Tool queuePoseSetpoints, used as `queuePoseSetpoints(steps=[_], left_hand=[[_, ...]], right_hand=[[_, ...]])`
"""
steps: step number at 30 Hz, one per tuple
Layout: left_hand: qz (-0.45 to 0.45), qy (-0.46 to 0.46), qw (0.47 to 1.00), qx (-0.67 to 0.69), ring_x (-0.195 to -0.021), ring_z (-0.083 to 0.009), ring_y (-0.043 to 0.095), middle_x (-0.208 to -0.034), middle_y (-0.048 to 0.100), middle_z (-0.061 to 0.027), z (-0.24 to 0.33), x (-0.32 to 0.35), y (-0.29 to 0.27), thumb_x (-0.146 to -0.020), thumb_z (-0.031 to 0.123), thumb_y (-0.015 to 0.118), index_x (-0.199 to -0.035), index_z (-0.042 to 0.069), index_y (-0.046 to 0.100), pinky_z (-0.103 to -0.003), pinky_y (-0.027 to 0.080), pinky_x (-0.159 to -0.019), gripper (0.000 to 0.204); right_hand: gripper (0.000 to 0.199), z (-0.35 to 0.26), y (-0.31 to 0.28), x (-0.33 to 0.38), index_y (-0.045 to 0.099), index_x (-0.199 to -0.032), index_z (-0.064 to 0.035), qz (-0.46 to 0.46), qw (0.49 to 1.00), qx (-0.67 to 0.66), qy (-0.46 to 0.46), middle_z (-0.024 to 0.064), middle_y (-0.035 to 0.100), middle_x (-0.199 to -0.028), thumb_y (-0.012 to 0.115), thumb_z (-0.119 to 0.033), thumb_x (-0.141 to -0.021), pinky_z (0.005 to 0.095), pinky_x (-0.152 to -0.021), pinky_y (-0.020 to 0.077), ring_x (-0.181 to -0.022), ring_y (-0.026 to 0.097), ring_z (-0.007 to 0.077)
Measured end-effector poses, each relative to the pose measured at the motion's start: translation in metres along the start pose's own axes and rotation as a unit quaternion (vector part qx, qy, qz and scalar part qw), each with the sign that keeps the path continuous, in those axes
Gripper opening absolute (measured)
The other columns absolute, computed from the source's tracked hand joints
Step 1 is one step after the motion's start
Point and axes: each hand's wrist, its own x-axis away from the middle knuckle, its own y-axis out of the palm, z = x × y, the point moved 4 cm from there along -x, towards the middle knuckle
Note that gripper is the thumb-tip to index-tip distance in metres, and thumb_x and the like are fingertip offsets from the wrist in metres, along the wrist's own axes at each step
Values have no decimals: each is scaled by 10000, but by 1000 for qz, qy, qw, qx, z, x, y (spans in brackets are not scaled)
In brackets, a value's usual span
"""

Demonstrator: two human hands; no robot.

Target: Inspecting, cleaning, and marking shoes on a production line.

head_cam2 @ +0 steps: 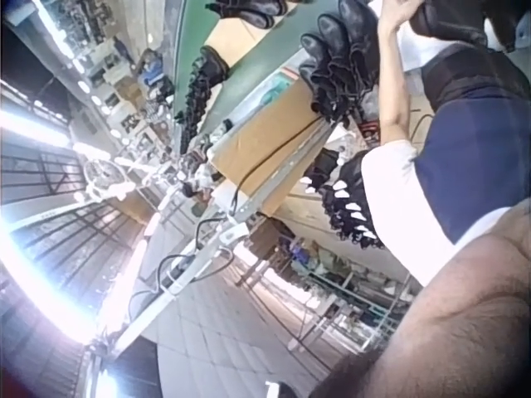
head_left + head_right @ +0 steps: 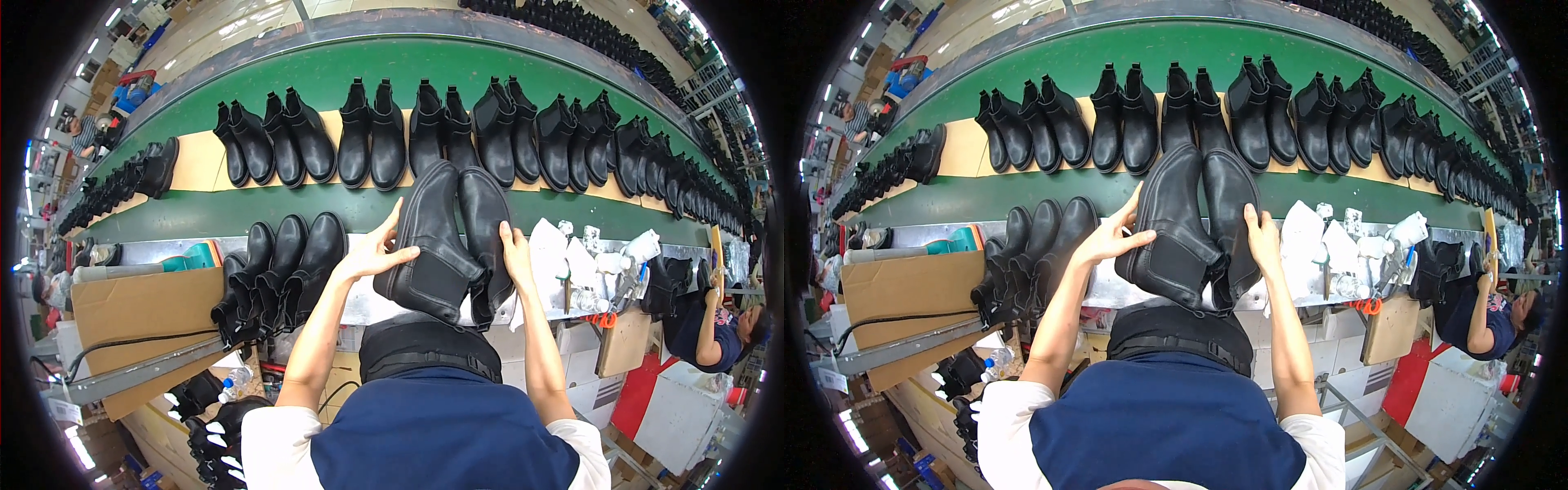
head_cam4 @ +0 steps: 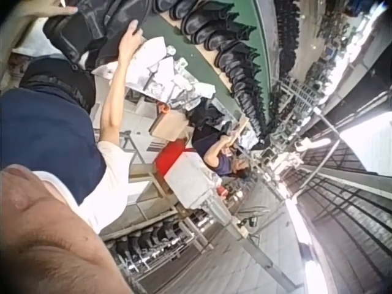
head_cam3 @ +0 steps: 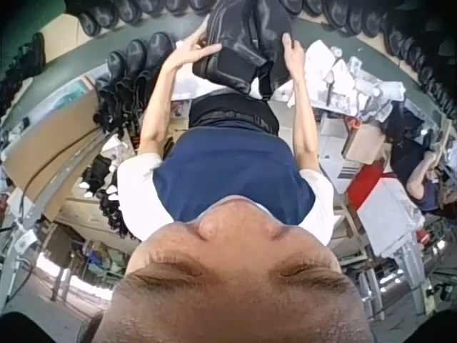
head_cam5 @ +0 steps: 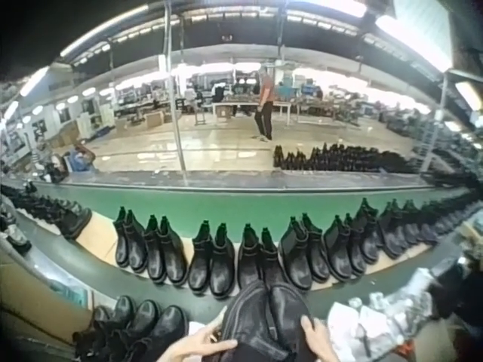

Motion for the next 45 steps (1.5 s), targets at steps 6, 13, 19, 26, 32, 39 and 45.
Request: queuePoseSetpoints(steps=[6, 13, 19, 26, 32, 39, 45], left_hand=[[67, -79, 888, 447, -1037, -192, 551, -1138, 564, -103, -10, -13, 17, -828, 270, 618, -1279, 41, 394, -326, 405, -935, 553], [158, -223, 799, 536, -829, -159, 590, -860, 609, -20, -8, -34, 30, -748, 430, 680, -926, 100, 577, -312, 491, -750, 389], [184, -231, 780, 551, -707, -138, 575, -785, 607, -15, -3, -33, 30, -713, 438, 712, -860, 69, 568, -268, 489, -652, 423], [118, -203, 808, 540, -860, -159, 583, -966, 613, -62, -3, -12, 40, -799, 407, 618, -1018, 74, 543, -304, 474, -764, 405], [69, -302, 899, 310, -1004, -261, 561, -1240, 484, -155, -89, 25, 34, -833, 446, 530, -1251, 103, 428, -371, 437, -835, 550], [101, -256, 935, -222, -1172, -420, 406, -1295, 241, -400, -90, -41, 10, -521, 538, 763, -1342, -92, -32, -360, 377, -963, 1305], [95, -306, 887, -334, -1057, -368, 521, -1219, 432, -268, -76, -61, 13, -520, 425, 801, -1341, -3, 196, -369, 436, -899, 1106]], right_hand=[[421, -39, 12, 32, 524, -1153, -39, -202, 755, -611, 127, 93, 575, -1133, 475, -366, -894, 342, -896, 425, -1028, 552, 192], [477, -92, 17, 16, 599, -964, -104, -197, 780, -562, 195, 40, 633, -883, 590, -541, -771, 304, -712, 495, -830, 603, 149], [454, -88, 20, 11, 602, -877, -120, -179, 768, -565, 241, 7, 616, -804, 582, -561, -768, 260, -613, 467, -686, 576, 127], [349, -72, 18, 20, 594, -1024, -70, -238, 748, -589, 191, 47, 644, -941, 530, -366, -851, 304, -782, 500, -859, 620, 164], [422, 9, 45, 62, 504, -1180, 27, -184, 858, -449, 167, 113, 600, -1076, 437, -283, -902, 319, -848, 450, -986, 572, 168], [920, -29, 60, 14, 362, -1257, 114, -243, 969, 25, -33, 231, 552, -1095, 590, -593, -715, 368, -786, 457, -1002, 535, 239], [1228, -46, 92, 4, 95, -1303, 180, -165, 934, 293, 122, 336, 378, -1242, 688, -615, -579, 382, -946, 383, -1162, 412, 387]])
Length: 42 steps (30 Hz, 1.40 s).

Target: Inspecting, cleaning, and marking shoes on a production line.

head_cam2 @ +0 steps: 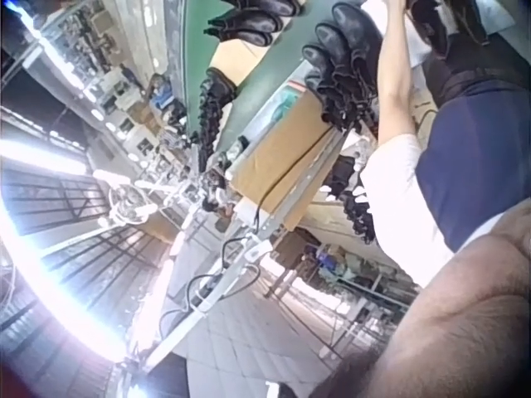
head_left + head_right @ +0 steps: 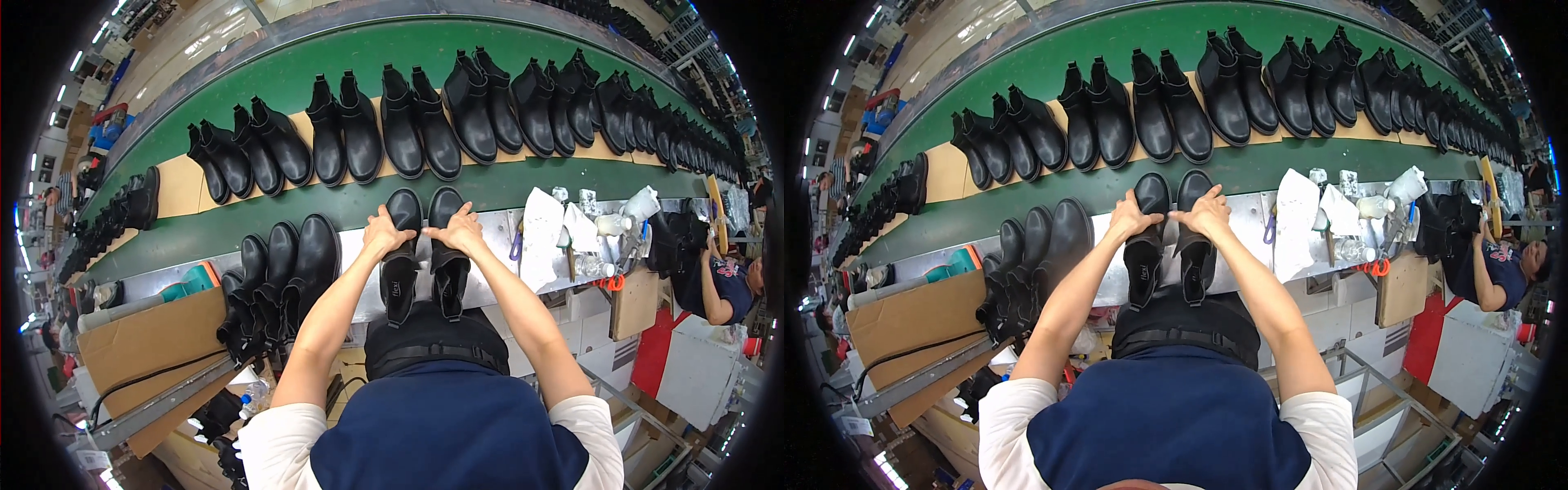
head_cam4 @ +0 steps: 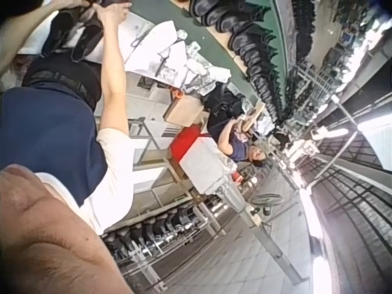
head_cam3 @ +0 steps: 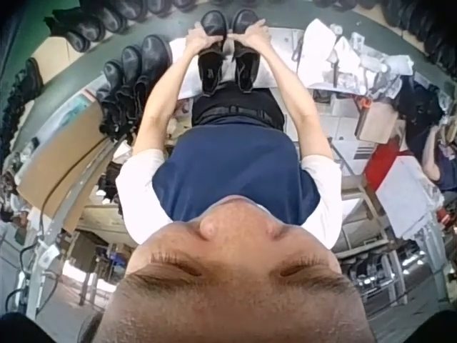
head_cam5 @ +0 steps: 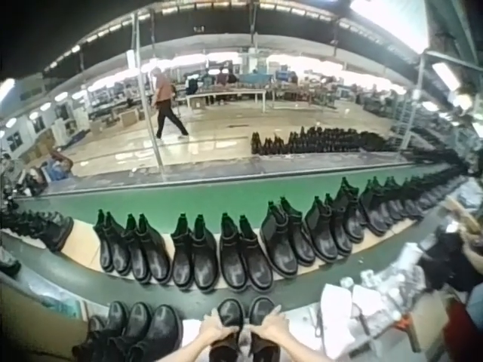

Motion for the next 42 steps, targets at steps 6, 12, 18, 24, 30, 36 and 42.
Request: queuePoseSetpoints(steps=[6, 12, 18, 24, 30, 36, 42], left_hand=[[-11, 50, 959, 278, -822, -200, 632, -919, 654, -141, -27, 3, -26, -559, 337, 799, -1186, -31, 487, -299, 475, -768, 791], [-118, 109, 819, 551, -515, -47, 412, -657, 496, 47, -40, 0, -16, -689, 244, 767, -1029, 11, 554, -199, 316, -476, 464], [-279, 193, 616, 711, -881, -209, 606, -1033, 584, -129, -1, 77, -45, -775, 295, 678, -1167, -25, 461, -337, 520, -760, 551], [-377, 313, 459, 741, -977, -286, 568, -1188, 495, -180, 50, 118, -56, -825, 346, 592, -1251, -44, 375, -373, 520, -782, 617], [-481, 242, 431, 724, -991, -325, 556, -1255, 434, -196, 44, 112, -60, -849, 337, 561, -1264, -51, 358, -398, 502, -816, 603], [-146, 275, 812, 494, -930, -180, 580, -1053, 571, -113, 14, 75, -80, -777, 196, 677, -1231, -41, 395, -276, 471, -795, 584], [1, 74, 996, -41, -1133, -396, 459, -1276, 379, -302, -32, 25, -22, -578, 500, 736, -1394, 53, 147, -404, 377, -956, 1101]], right_hand=[[659, 56, -18, -24, 474, -1148, 39, 45, 949, -289, -115, 224, 593, -1017, 752, -262, -632, 348, -796, 474, -906, 601, 310], [714, 90, -6, -17, 325, -1275, 35, -78, 818, -565, -74, 161, 575, -1045, 729, -77, -697, 352, -752, 496, -890, 592, 229], [605, 105, -6, 0, 425, -1211, 8, -155, 657, -701, -233, 76, 552, -1123, 726, -129, -704, 323, -897, 410, -1002, 538, 192], [537, 111, -14, 5, 417, -1215, 25, -254, 527, -733, -347, 111, 560, -1135, 641, -70, -736, 340, -900, 427, -1028, 550, 223], [535, 106, -21, 6, 412, -1218, 30, -312, 492, -728, -361, 115, 559, -1136, 629, -63, -738, 339, -898, 430, -1033, 549, 224], [533, 108, -33, 15, 407, -1221, 35, -357, 460, -722, -374, 119, 558, -1138, 617, -57, -740, 339, -897, 433, -1038, 548, 225], [529, 97, -46, 34, 412, -1217, 43, -274, 523, -726, -352, 130, 568, -1105, 624, -83, -749, 326, -850, 463, -998, 564, 219]])
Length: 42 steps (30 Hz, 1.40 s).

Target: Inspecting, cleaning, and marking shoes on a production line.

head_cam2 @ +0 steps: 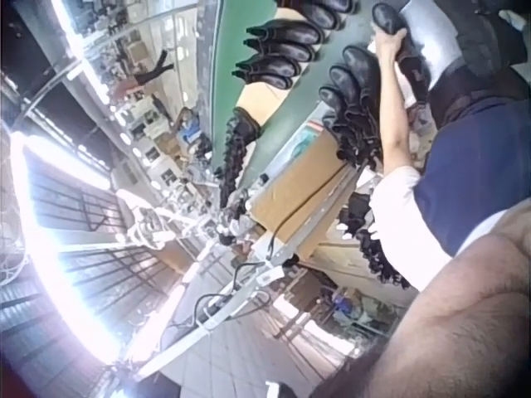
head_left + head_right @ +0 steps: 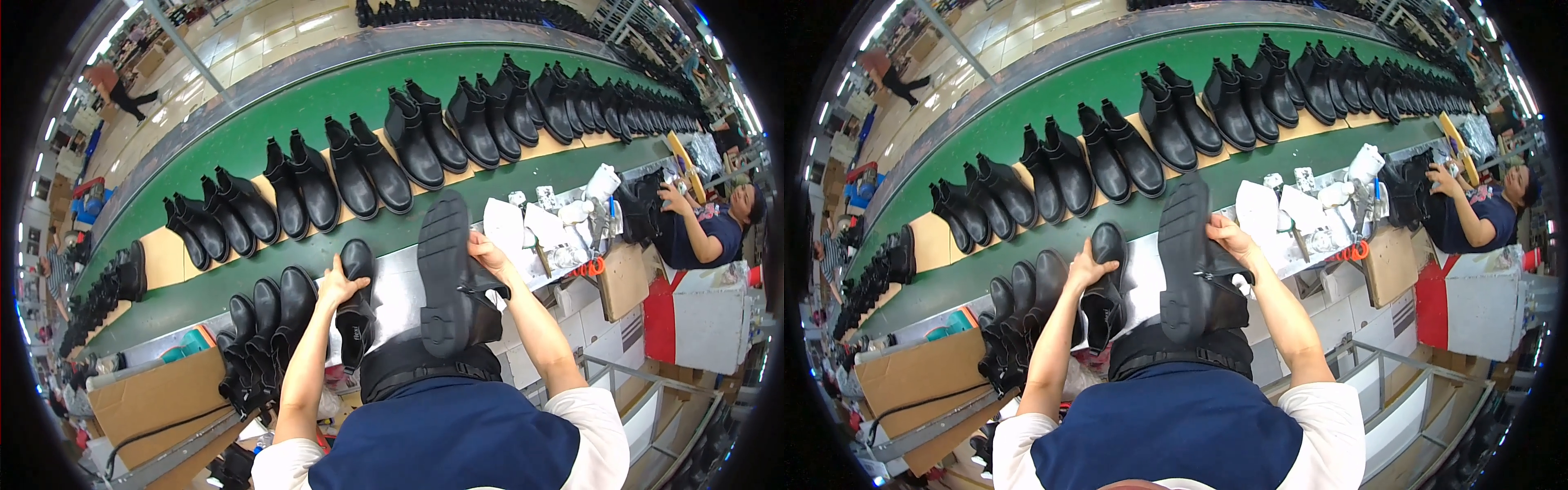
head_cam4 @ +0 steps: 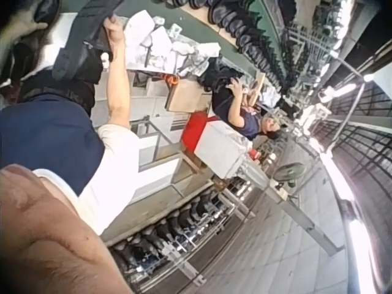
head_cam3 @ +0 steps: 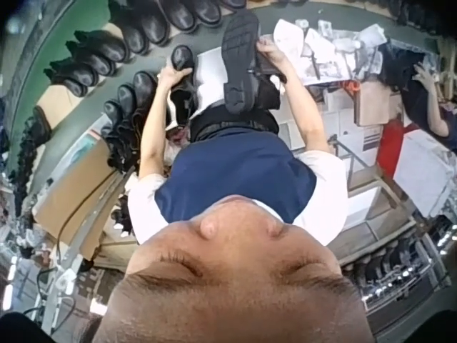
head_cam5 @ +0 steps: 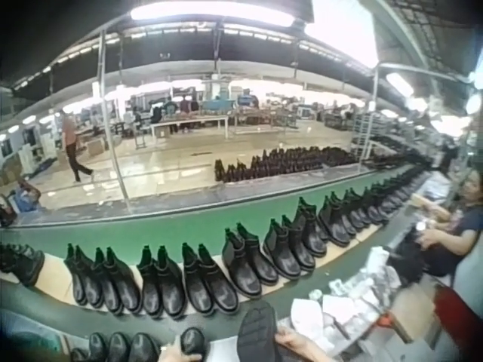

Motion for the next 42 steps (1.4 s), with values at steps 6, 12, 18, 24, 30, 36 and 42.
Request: queuePoseSetpoints(steps=[6, 12, 18, 24, 30, 36, 42], left_hand=[[4, -66, 998, -2, -1121, -395, 471, -1273, 384, -296, 27, -16, -6, -602, 518, 705, -1395, 68, 138, -401, 396, -940, 1074], [18, 29, 998, 53, -1184, -411, 383, -1315, 285, -316, 55, -18, 23, -716, 480, 634, -1346, 24, 278, -438, 380, -941, 856], [-2, 102, 966, 239, -895, -225, 576, -1147, 517, -202, 62, 112, -20, -790, 146, 614, -1106, -40, 536, -309, 486, -731, 374], [-30, 130, 955, 264, -1025, -248, 557, -1079, 565, -237, 62, 106, 69, -683, 217, 701, -1216, -108, 383, -344, 446, -830, 700], [111, 58, 973, 196, -977, -323, 580, -1026, 602, -227, 92, 62, 83, -665, 166, 686, -1068, -60, 546, -344, 442, -835, 483], [160, -30, 947, 276, -903, -263, 608, -988, 631, -177, 45, 62, 72, -736, -1, 577, -1031, -50, 583, -321, 445, -809, 300], [-81, -94, 724, 679, -888, -241, 608, -1042, 593, -144, 27, 89, 49, -847, 100, 513, -1155, -23, 511, -355, 520, -778, 331]], right_hand=[[601, -7, 24, -16, 462, -1139, 62, 260, 856, 386, 223, 156, 596, -981, 690, -314, -729, 335, -667, 508, -793, 617, 228], [588, 34, -6, -15, 423, -1151, 95, 288, 769, 555, 136, 246, 575, -983, 617, -313, -774, 422, -686, 487, -779, 602, 384], [706, -33, -35, 104, 319, -1255, 24, 530, 355, 770, -22, 220, 506, -1076, 694, -130, -677, 406, -892, 378, -1007, 460, 368], [526, -10, -105, 121, 440, -1145, 9, 444, 497, 744, 41, 190, 549, -986, 671, -184, -712, 430, -801, 409, -916, 499, 341], [232, -28, -93, 109, 546, -873, 1, 539, 441, 718, -8, 171, 592, -840, 625, -165, -732, 425, -682, 436, -828, 553, 335], [125, -76, -66, 118, 530, -741, -46, 547, 505, 657, -119, 143, 571, -639, 590, -155, -729, 413, -563, 437, -593, 570, 324], [177, -147, -83, 129, 542, -893, -12, 580, 333, 739, 82, 145, 603, -853, 563, -66, -726, 425, -703, 487, -726, 575, 364]])
